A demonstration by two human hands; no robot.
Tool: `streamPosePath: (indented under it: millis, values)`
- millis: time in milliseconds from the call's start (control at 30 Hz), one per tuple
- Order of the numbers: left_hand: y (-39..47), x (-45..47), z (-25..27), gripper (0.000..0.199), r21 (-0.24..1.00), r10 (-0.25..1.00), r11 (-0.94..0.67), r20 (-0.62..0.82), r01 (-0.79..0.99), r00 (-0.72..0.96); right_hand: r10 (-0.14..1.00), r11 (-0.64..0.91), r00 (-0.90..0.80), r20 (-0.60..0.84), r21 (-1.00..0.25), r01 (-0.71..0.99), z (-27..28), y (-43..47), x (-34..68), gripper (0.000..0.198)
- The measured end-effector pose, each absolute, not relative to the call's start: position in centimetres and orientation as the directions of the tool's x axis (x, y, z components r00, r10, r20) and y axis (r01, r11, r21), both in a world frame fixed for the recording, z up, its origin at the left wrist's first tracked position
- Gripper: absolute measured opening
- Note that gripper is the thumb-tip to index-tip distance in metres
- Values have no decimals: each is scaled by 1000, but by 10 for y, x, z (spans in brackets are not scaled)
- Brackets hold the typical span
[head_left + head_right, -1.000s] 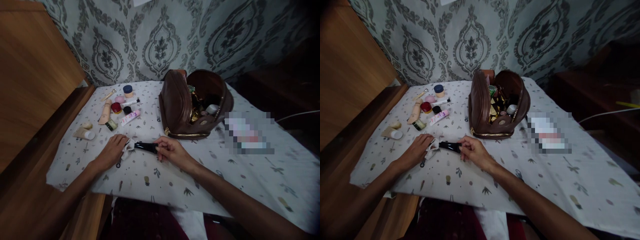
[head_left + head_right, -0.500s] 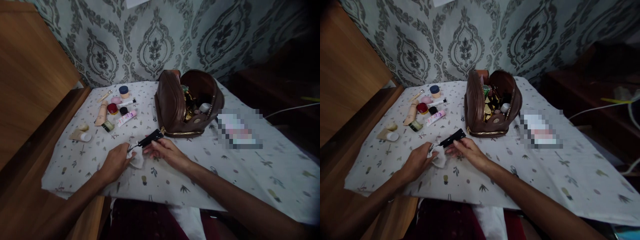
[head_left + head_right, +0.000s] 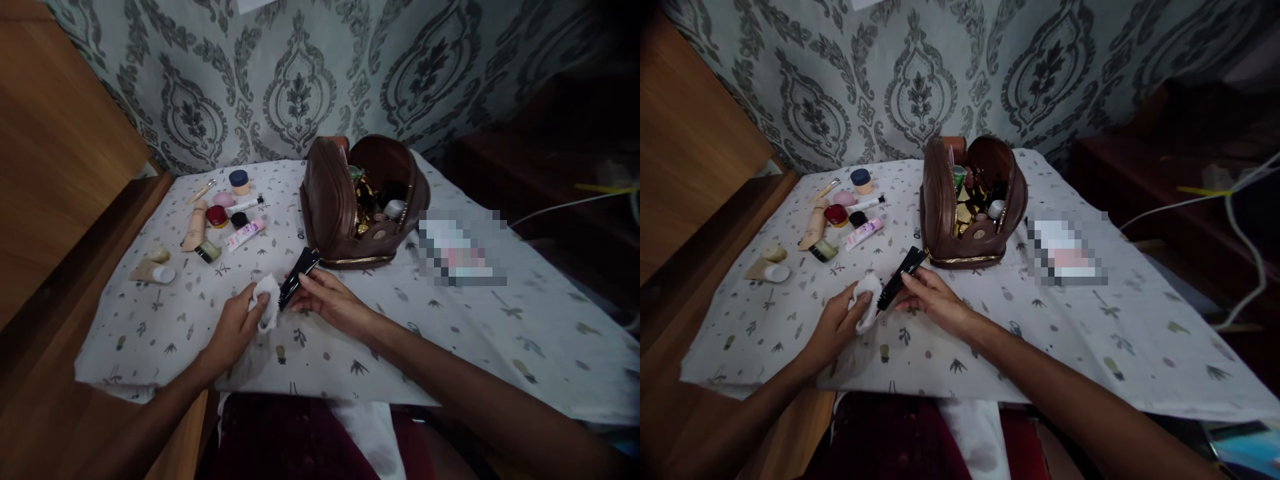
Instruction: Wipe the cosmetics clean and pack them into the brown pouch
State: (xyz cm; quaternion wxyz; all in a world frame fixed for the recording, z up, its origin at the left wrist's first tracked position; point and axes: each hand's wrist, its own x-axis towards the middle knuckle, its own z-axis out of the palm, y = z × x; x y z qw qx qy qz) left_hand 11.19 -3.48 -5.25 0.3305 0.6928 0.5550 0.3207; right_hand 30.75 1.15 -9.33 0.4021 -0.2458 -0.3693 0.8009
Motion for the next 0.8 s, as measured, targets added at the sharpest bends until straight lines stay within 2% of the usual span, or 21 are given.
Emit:
streamPosePath:
  millis: [167, 333, 500, 633, 800]
  values:
    - [-32, 119, -48, 23, 888, 991, -135, 127, 440, 49, 826, -438, -549, -133, -763, -475, -94, 10, 305, 44]
    - [-36, 136, -50, 24, 913, 982, -147, 89, 381, 166, 859, -423, -492, -139, -735, -530, -92, 10, 304, 47]
    - [-36, 152, -58, 34, 953, 965, -108, 32, 284, 260, 891, -348, -438, -118, -797, -493, -91, 7, 306, 46]
    - [-29, 156, -62, 33, 944, 976, -96, 27, 315, 215, 886, -331, -449, -118, -838, -434, -92, 7, 307, 44]
    - [-21, 160, -61, 31, 974, 991, -2, -29, 227, 132, 868, -240, -494, -52, -914, -326, -89, 5, 308, 48]
